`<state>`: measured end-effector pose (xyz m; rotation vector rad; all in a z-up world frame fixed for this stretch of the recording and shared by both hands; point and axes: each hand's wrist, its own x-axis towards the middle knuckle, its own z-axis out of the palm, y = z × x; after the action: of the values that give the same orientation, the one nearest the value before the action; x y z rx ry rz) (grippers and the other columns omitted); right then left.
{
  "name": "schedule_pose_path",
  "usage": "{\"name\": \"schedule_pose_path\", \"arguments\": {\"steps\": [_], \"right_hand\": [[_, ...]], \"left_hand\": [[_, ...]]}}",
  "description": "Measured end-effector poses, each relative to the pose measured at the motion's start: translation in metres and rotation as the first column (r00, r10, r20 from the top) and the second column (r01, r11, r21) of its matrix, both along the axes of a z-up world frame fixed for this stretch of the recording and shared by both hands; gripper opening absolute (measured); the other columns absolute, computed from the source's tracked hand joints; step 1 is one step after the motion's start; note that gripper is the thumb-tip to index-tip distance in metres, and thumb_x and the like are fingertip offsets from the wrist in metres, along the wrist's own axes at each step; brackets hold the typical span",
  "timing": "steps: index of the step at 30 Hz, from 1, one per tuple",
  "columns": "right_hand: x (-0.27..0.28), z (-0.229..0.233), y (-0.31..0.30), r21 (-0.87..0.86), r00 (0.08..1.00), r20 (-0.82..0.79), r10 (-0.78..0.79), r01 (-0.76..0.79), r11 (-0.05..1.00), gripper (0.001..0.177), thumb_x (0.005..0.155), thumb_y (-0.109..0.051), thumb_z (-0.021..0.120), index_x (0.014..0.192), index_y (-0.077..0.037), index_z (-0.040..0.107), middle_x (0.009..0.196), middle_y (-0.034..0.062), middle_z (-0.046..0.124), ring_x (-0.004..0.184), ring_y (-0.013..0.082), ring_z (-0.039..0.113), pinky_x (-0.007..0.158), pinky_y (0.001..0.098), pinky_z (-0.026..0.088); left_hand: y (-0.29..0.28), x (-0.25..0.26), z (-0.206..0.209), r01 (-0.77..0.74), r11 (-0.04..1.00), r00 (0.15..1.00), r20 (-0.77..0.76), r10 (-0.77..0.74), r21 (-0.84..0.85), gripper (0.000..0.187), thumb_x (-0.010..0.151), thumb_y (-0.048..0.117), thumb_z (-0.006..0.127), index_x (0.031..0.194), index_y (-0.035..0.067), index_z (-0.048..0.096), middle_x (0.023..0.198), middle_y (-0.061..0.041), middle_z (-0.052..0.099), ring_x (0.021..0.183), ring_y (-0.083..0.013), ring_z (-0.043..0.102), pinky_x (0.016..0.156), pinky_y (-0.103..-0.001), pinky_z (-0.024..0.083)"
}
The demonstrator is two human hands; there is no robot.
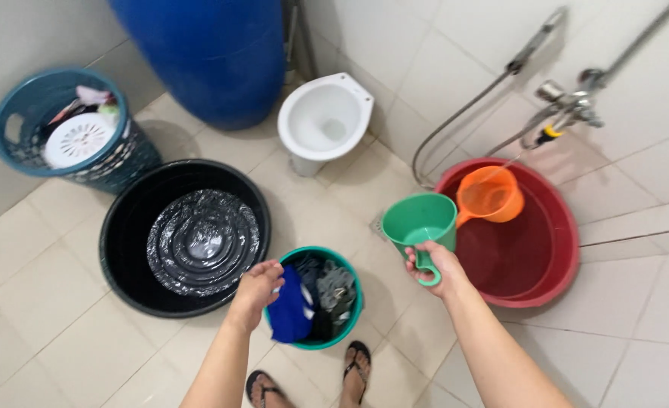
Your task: The person washes and wrings clothes in a basin of soapy water, transferring them into a bucket, then dumps the dirty water out of the basin. The person fills the basin with clean water using a water dipper and places the clothes back into the basin.
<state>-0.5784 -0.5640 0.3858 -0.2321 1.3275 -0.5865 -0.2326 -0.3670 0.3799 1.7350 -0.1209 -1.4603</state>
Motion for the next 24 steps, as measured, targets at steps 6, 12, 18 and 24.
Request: {"name": "schedule_pose_path", "arguments": {"steps": [6,12,18,24], "right_hand": [[-0.121,-0.035,-0.051,-0.005,0.988,0.08,-0.131,0.132,0.991,0.022,0.096,-0.011,0.056,0.115,-0.001,0.053,0.094,0.0163,0.064,0.069,0.0186,0.06,0.066,0.034,0.056],[-0.16,0.005,-0.069,-0.081,0.921,0.102,-0.376,0.384,0.92,0.041,0.104,-0.031,0.05,0.123,0.005,0.05,0.105,0.0175,0.06,0.088,0.0268,0.066,0.084,0.0426,0.059],[-0.135,0.032,-0.071,-0.187,0.978,-0.06,-0.201,0.186,0.965,0.039,0.104,-0.031,0.046,0.13,-0.001,0.046,0.123,0.0191,0.063,0.101,0.0294,0.065,0.09,0.0437,0.057],[-0.084,-0.027,-0.047,-0.154,0.995,-0.035,0.091,-0.096,0.983,0.03,0.103,-0.024,0.053,0.121,-0.001,0.057,0.111,0.0144,0.069,0.091,0.0261,0.068,0.08,0.0396,0.058]], "left_hand": [[-0.045,-0.063,0.016,0.059,0.998,0.998,0.001,-0.059,0.025,0.048,0.092,0.028,0.064,0.136,0.01,0.061,0.129,-0.006,0.068,0.122,-0.0243,0.064,0.103,-0.044,0.046],[-0.074,-0.089,0.035,0.12,0.993,0.992,0.05,-0.12,0.007,0.048,0.093,0.031,0.064,0.135,0.01,0.061,0.125,-0.006,0.07,0.12,-0.0222,0.064,0.101,-0.043,0.046],[-0.07,-0.078,0.031,0.086,0.996,0.994,0.071,-0.088,0.027,0.045,0.095,0.03,0.062,0.135,0.01,0.06,0.124,-0.004,0.07,0.119,-0.0214,0.065,0.103,-0.043,0.047],[-0.033,-0.036,0.018,0.014,0.998,0.995,0.103,-0.02,0.056,0.044,0.095,0.027,0.063,0.136,0.011,0.06,0.124,-0.004,0.069,0.117,-0.0228,0.065,0.1,-0.043,0.049]]}}
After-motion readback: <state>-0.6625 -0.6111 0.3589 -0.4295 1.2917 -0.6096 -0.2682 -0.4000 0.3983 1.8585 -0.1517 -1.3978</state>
